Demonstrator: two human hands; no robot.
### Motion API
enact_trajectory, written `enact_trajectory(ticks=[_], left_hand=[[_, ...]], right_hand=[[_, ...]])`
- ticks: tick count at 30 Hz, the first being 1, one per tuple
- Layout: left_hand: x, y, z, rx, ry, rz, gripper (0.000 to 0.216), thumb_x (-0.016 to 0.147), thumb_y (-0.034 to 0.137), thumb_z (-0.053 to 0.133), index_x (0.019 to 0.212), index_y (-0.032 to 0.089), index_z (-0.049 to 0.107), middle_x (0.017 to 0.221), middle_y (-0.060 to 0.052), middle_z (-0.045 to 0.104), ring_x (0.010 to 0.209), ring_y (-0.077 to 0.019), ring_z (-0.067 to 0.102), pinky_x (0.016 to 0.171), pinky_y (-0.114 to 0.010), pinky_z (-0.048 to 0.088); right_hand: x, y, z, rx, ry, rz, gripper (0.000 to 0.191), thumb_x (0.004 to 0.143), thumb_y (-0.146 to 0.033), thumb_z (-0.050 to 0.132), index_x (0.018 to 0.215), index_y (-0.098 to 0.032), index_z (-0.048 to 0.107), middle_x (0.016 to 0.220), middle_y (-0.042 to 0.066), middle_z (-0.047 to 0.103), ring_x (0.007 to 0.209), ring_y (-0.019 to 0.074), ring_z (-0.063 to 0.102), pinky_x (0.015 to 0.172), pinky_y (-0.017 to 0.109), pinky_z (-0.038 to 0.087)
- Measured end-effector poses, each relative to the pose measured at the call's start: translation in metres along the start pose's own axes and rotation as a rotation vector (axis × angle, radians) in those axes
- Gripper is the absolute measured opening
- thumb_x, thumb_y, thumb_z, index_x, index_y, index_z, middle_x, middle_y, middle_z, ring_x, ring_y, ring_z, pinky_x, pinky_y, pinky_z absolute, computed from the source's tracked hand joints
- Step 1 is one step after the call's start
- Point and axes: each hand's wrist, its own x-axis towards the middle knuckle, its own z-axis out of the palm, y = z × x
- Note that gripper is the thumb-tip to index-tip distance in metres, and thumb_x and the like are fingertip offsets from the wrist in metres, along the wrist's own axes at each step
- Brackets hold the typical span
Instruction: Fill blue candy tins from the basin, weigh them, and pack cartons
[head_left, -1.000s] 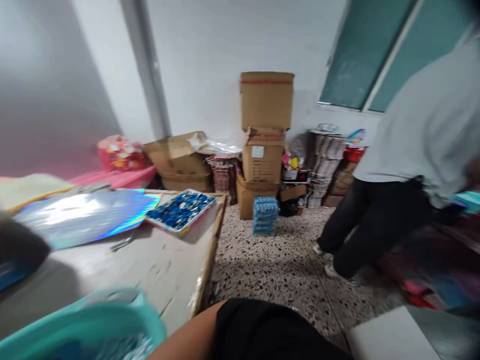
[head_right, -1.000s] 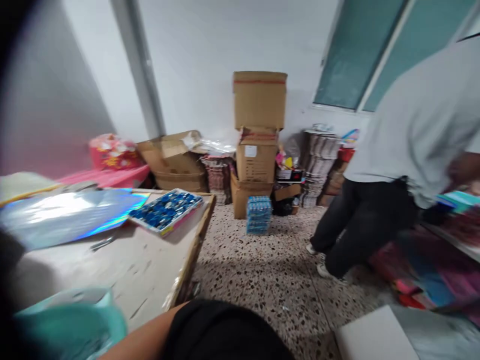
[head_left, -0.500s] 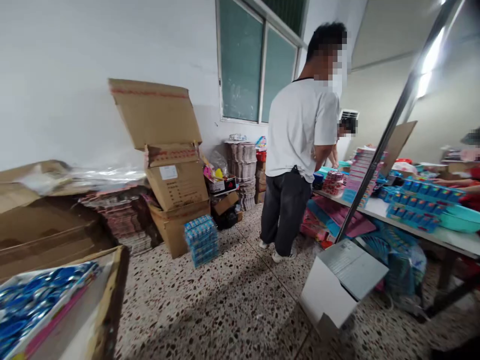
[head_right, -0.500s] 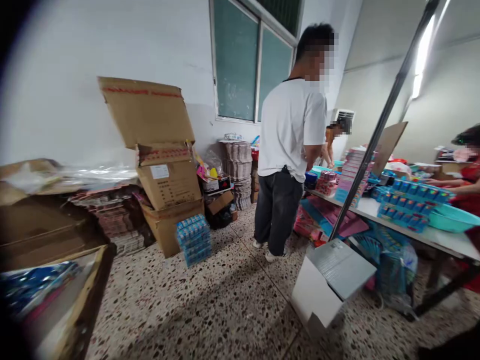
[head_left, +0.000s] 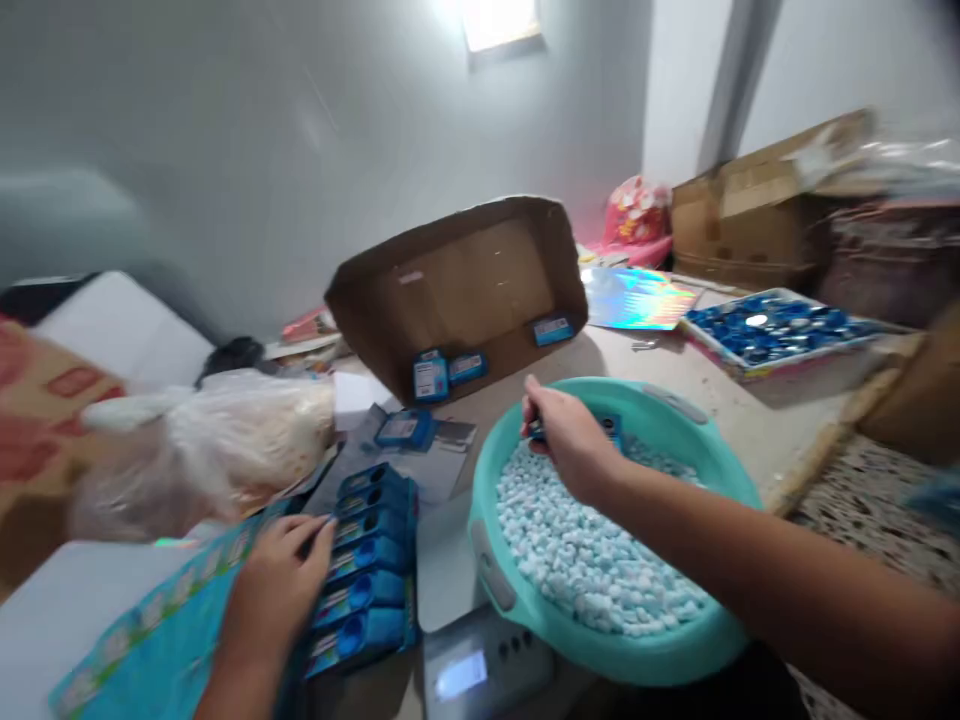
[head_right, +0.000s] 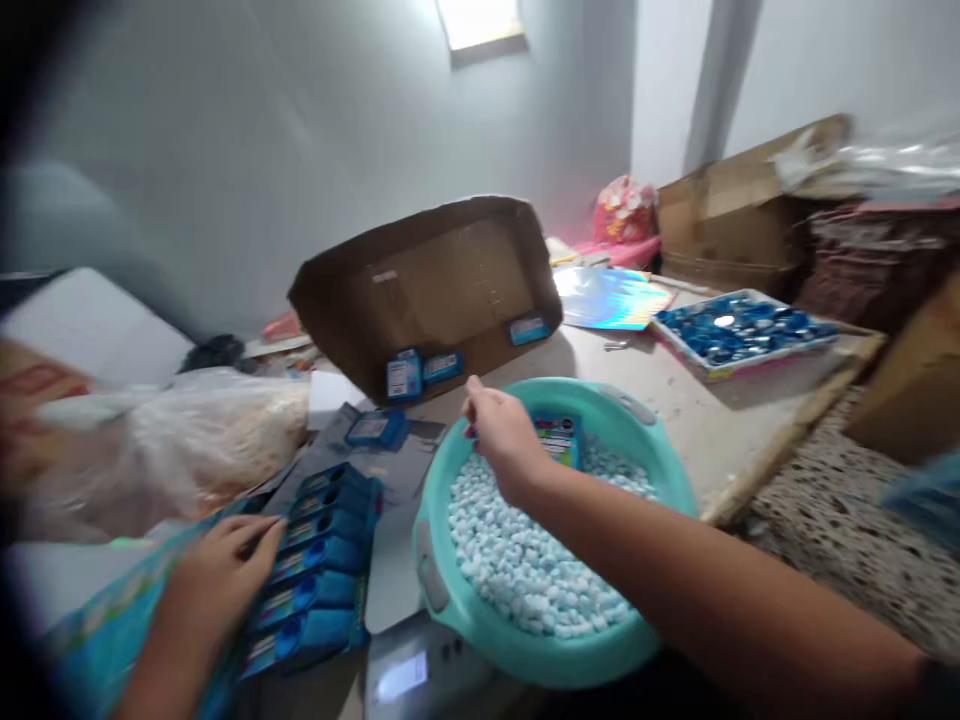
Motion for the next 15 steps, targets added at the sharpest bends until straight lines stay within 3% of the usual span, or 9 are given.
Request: enact_trajectory(ticks=[3,9,15], left_hand=[[0.000,-0.024,0.004,0.069,-0.080,-0.032,0.027,0.090,0.038,0.055,0.085,0.018,0.071,0.089,-0.005,0.068,0.082,-0.0187,0.067,0.079,-0.030,0.054],[0.000,-0.013,0.023,0.099,-0.272,0.058,0.039,0.089,0.040,0.043,0.095,0.018,0.075,0.106,-0.008,0.071,0.096,-0.0204,0.068,0.090,-0.029,0.052],[-0.007,-0.005,0.030,0.302,-0.308,0.017,0.046,0.091,0.042,0.038,0.111,0.018,0.072,0.125,-0.008,0.067,0.112,-0.0270,0.064,0.097,-0.040,0.050]], right_hand=[[0.003,0.001,-0.001,-0.006,0.023,-0.043,0.036,0.092,-0.044,0.057,0.068,-0.018,0.051,0.064,-0.003,0.049,0.060,0.0107,0.049,0.054,0.023,0.035],[0.002,-0.001,-0.008,-0.019,0.039,0.067,0.032,0.092,-0.041,0.054,0.069,-0.018,0.051,0.067,-0.003,0.050,0.060,0.0111,0.050,0.057,0.025,0.036],[0.004,-0.001,-0.007,-0.055,-0.035,0.050,0.034,0.094,-0.043,0.050,0.071,-0.018,0.051,0.067,-0.003,0.050,0.060,0.0112,0.050,0.056,0.025,0.033]])
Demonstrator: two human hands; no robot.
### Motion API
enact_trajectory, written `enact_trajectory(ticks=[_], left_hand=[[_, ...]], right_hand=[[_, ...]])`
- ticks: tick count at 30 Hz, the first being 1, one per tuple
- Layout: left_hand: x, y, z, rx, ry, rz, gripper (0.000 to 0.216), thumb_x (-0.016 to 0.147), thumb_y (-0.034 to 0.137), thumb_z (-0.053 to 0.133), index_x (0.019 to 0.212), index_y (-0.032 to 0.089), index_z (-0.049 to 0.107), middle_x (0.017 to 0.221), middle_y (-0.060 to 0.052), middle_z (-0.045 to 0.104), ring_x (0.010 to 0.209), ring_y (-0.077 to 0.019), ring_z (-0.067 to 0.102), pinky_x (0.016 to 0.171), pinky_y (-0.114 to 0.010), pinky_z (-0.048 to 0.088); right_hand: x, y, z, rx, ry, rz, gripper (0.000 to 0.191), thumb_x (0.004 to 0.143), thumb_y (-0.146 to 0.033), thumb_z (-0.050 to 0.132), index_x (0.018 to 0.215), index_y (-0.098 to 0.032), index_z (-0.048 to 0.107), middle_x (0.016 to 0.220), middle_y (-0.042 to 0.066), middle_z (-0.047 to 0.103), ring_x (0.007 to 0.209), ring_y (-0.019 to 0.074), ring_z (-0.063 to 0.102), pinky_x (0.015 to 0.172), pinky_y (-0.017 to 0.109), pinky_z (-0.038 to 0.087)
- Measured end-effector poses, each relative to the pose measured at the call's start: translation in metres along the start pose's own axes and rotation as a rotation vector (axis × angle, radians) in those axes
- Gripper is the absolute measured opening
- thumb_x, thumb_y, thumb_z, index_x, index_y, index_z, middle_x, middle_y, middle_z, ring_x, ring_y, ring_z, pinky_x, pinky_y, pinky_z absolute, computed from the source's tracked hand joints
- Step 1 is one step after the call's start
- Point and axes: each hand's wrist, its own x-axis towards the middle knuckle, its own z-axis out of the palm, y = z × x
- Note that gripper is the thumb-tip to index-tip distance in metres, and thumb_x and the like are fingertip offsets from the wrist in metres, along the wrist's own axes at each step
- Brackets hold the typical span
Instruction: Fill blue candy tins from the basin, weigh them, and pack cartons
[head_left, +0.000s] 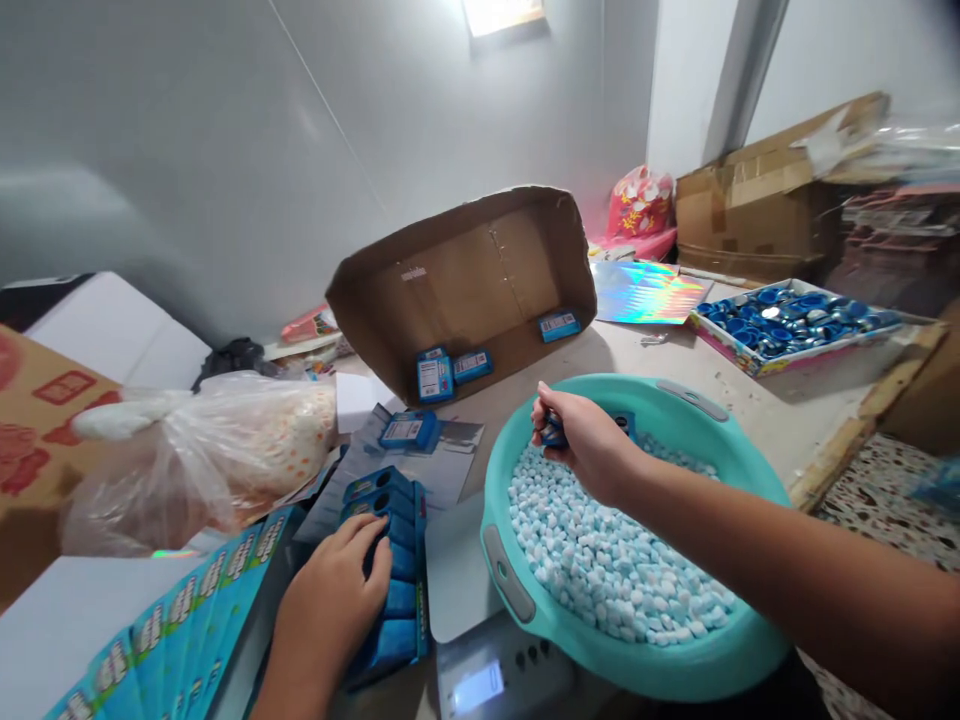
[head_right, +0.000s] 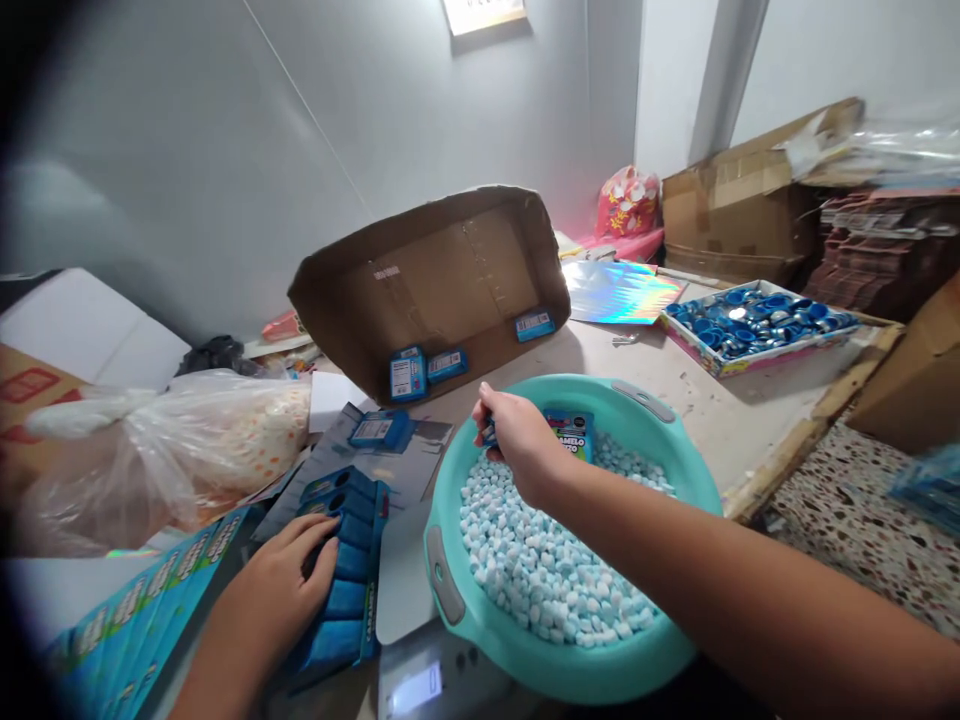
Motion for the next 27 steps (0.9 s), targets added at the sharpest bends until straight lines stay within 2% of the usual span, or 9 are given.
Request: enact_trajectory(ticks=[4,8,11,15,18,21,25,27], left_hand=[[-0.001,0.004,0.007,0.040,-0.046,-0.054,0.045,0.092,0.043,0.035,0.105,0.018,0.070,0.123,-0.008,0.066,0.110,-0.0274,0.064,0.094,-0.041,0.050],[0.001,-0.005,0.013,-0.109,-0.025,-0.047,0.044,0.090,0.050,0.038,0.098,0.020,0.069,0.119,-0.008,0.065,0.110,-0.0262,0.063,0.099,-0.040,0.048],[0.001,-0.018,0.015,-0.288,-0.024,-0.048,0.045,0.087,0.056,0.043,0.094,0.021,0.071,0.116,-0.008,0.065,0.112,-0.0260,0.062,0.100,-0.038,0.048],[-0.003,-0.029,0.013,-0.474,-0.031,-0.083,0.046,0.084,0.058,0.050,0.101,0.022,0.075,0.117,-0.008,0.065,0.114,-0.0260,0.062,0.100,-0.037,0.050],[-0.004,-0.031,0.009,-0.536,-0.042,-0.112,0.051,0.079,0.061,0.056,0.105,0.021,0.075,0.116,-0.010,0.065,0.111,-0.0280,0.063,0.089,-0.036,0.055],[0.007,-0.033,0.002,-0.550,-0.132,-0.109,0.057,0.072,0.067,0.061,0.102,0.021,0.077,0.115,-0.012,0.066,0.103,-0.0289,0.066,0.076,-0.035,0.057],[0.031,-0.040,-0.006,-0.496,-0.298,-0.033,0.054,0.062,0.068,0.070,0.091,0.023,0.080,0.103,-0.011,0.070,0.091,-0.0267,0.067,0.076,-0.036,0.057],[0.038,-0.042,-0.008,-0.492,-0.334,-0.016,0.052,0.059,0.066,0.072,0.088,0.023,0.080,0.100,-0.010,0.070,0.090,-0.0268,0.067,0.078,-0.036,0.056]], right_hand=[[-0.001,0.002,-0.002,-0.040,-0.028,-0.025,0.036,0.093,-0.046,0.050,0.071,-0.018,0.051,0.066,-0.002,0.049,0.060,0.0118,0.050,0.055,0.026,0.032],[-0.004,0.004,0.000,-0.044,-0.083,-0.020,0.037,0.090,-0.048,0.055,0.069,-0.018,0.051,0.065,-0.002,0.048,0.059,0.0117,0.048,0.053,0.026,0.030],[-0.006,0.004,0.002,-0.071,-0.121,-0.030,0.036,0.093,-0.044,0.050,0.068,-0.018,0.051,0.065,-0.002,0.048,0.058,0.0111,0.047,0.053,0.026,0.028],[-0.005,0.006,0.002,-0.101,-0.122,-0.008,0.037,0.097,-0.039,0.045,0.068,-0.017,0.050,0.066,-0.002,0.046,0.057,0.0106,0.047,0.053,0.027,0.027],[-0.004,0.007,0.001,-0.108,-0.114,0.016,0.036,0.097,-0.039,0.045,0.070,-0.017,0.050,0.068,-0.002,0.046,0.058,0.0106,0.047,0.055,0.027,0.029],[-0.004,0.007,0.001,-0.122,-0.119,0.017,0.035,0.097,-0.040,0.046,0.070,-0.017,0.050,0.068,-0.002,0.047,0.059,0.0109,0.047,0.056,0.027,0.030],[-0.005,0.006,0.001,-0.142,-0.139,-0.012,0.035,0.097,-0.038,0.047,0.070,-0.017,0.051,0.068,-0.002,0.047,0.059,0.0109,0.048,0.055,0.027,0.030],[-0.005,0.005,0.002,-0.151,-0.138,-0.015,0.034,0.097,-0.036,0.048,0.069,-0.017,0.051,0.068,-0.002,0.047,0.058,0.0107,0.048,0.055,0.026,0.030]])
